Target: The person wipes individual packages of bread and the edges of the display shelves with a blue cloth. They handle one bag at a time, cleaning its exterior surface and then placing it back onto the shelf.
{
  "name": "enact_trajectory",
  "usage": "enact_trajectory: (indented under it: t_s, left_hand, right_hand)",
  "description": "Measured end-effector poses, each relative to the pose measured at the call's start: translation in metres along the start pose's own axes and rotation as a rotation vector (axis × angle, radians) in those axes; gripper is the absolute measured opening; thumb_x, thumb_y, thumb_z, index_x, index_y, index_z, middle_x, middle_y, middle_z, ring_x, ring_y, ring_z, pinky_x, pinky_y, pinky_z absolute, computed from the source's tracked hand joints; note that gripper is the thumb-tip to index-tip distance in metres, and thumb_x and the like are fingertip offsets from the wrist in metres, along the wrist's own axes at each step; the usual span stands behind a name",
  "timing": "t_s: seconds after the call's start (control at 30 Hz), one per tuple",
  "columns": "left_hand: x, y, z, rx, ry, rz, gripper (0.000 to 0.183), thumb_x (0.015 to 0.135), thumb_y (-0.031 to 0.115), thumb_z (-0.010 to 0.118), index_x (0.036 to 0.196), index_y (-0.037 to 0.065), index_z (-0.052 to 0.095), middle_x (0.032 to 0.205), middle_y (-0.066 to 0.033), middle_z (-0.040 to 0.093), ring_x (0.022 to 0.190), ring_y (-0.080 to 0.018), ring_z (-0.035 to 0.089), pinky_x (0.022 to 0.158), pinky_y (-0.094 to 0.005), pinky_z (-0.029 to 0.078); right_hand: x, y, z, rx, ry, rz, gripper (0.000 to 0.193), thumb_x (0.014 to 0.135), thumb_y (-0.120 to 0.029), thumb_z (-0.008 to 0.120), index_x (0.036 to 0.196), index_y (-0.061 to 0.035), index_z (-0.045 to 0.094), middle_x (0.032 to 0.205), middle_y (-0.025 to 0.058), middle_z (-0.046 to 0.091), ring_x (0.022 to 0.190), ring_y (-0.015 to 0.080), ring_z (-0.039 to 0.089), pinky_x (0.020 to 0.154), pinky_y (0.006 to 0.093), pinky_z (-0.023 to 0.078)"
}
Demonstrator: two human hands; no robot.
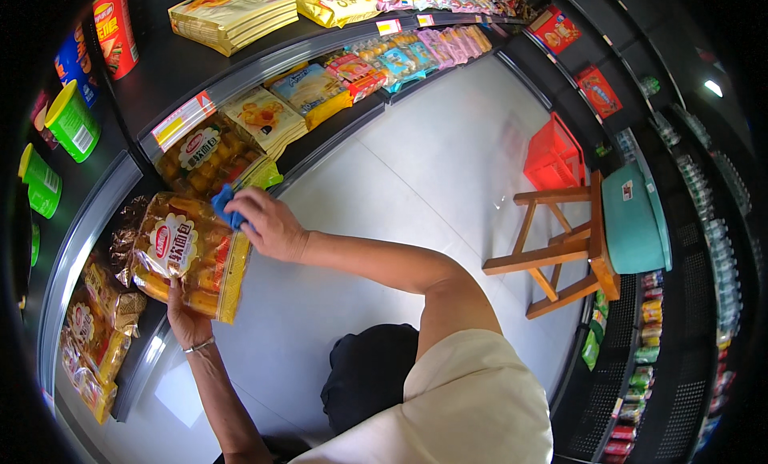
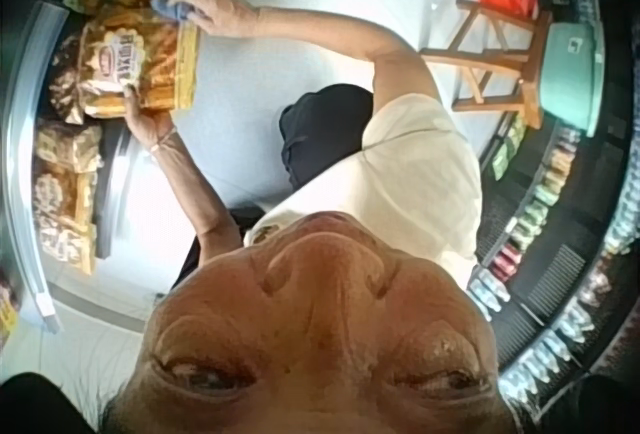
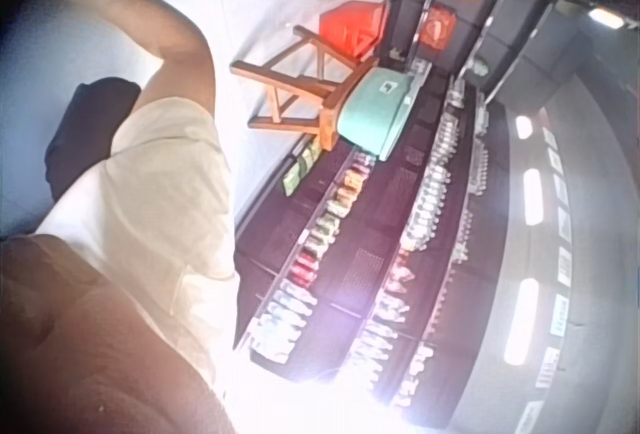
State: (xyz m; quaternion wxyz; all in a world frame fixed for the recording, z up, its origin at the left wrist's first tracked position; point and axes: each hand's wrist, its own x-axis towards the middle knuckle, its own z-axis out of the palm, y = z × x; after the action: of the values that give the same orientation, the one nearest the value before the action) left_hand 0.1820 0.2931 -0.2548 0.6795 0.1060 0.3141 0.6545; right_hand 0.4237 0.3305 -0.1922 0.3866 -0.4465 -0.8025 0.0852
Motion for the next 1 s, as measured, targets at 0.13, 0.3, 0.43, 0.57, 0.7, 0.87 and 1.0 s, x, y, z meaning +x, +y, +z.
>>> enact_trajectory:
  t_s: [0.13, 0.3, 0.43, 0.57, 0.7, 0.87, 1.0]
  left_hand:
    - [-0.001, -0.002, -0.002, -0.051, -0.005, -0.026, 0.053, 0.09, 0.017, 0.068, 0.135, 0.002, 0.047, 0.128, -0.0121, 0.06, 0.116, -0.0254, 0.059, 0.103, -0.0419, 0.047]
    - [0.002, -0.005, -0.012, -0.091, -0.018, -0.059, 0.05, 0.09, 0.016, 0.067, 0.135, 0.003, 0.048, 0.125, -0.0111, 0.061, 0.115, -0.0246, 0.059, 0.102, -0.042, 0.047]
    - [0.001, -0.007, -0.012, -0.11, -0.027, -0.064, 0.049, 0.091, 0.017, 0.066, 0.134, 0.004, 0.048, 0.125, -0.0111, 0.062, 0.115, -0.0247, 0.059, 0.101, -0.0429, 0.047]
    - [0.001, 0.001, -0.007, -0.157, -0.068, -0.104, 0.051, 0.09, 0.016, 0.066, 0.135, 0.003, 0.046, 0.128, -0.0117, 0.06, 0.12, -0.028, 0.056, 0.106, -0.0453, 0.044]
    - [-0.001, -0.001, -0.002, -0.1, 0.05, -0.043, 0.04, 0.089, 0.012, 0.068, 0.127, 0.006, 0.056, 0.119, -0.0075, 0.064, 0.111, -0.0232, 0.06, 0.103, -0.0416, 0.046]
    - [-0.009, 0.008, 0.016, -0.218, 0.134, -0.054, 0.039, 0.089, 0.008, 0.067, 0.126, 0.002, 0.056, 0.119, -0.0101, 0.065, 0.112, -0.0247, 0.061, 0.102, -0.044, 0.048]
    - [-0.011, 0.009, 0.018, -0.252, 0.156, -0.036, 0.038, 0.089, 0.008, 0.066, 0.125, 0.0, 0.057, 0.121, -0.0128, 0.065, 0.114, -0.0271, 0.061, 0.104, -0.0457, 0.046]
  right_hand:
    - [-0.003, -0.011, 0.003, 0.028, 0.002, -0.012, 0.038, 0.075, 0.001, 0.063, 0.112, -0.0094, 0.056, 0.109, 0.0108, 0.052, 0.1, 0.0319, 0.057, 0.085, 0.04, 0.05]
    - [-0.022, -0.06, 0.02, 0.158, -0.116, -0.275, 0.028, 0.08, -0.004, 0.061, 0.107, -0.0099, 0.061, 0.105, 0.0074, 0.054, 0.094, 0.0266, 0.057, 0.082, 0.037, 0.051]
    - [-0.022, -0.058, 0.015, 0.102, -0.135, -0.346, 0.026, 0.08, -0.006, 0.061, 0.106, -0.0103, 0.063, 0.105, 0.0063, 0.055, 0.092, 0.0252, 0.057, 0.081, 0.0364, 0.051]
    - [-0.003, -0.009, 0.021, 0.011, -0.039, -0.247, 0.028, 0.079, -0.002, 0.058, 0.106, -0.0083, 0.063, 0.104, 0.0103, 0.058, 0.094, 0.0304, 0.058, 0.082, 0.0402, 0.05]
    - [0.003, 0.031, 0.009, 0.066, 0.138, 0.116, 0.032, 0.081, 0.002, 0.055, 0.113, -0.0026, 0.058, 0.106, 0.0156, 0.058, 0.1, 0.0343, 0.058, 0.092, 0.0384, 0.046]
    - [0.015, -0.003, 0.0, 0.095, 0.108, 0.111, 0.034, 0.083, 0.007, 0.052, 0.115, -0.0045, 0.057, 0.109, 0.0137, 0.057, 0.103, 0.0326, 0.058, 0.089, 0.0377, 0.047]
    - [0.018, -0.007, -0.006, 0.116, 0.125, 0.122, 0.034, 0.084, 0.006, 0.053, 0.116, -0.0039, 0.057, 0.11, 0.014, 0.057, 0.102, 0.0323, 0.058, 0.09, 0.038, 0.047]
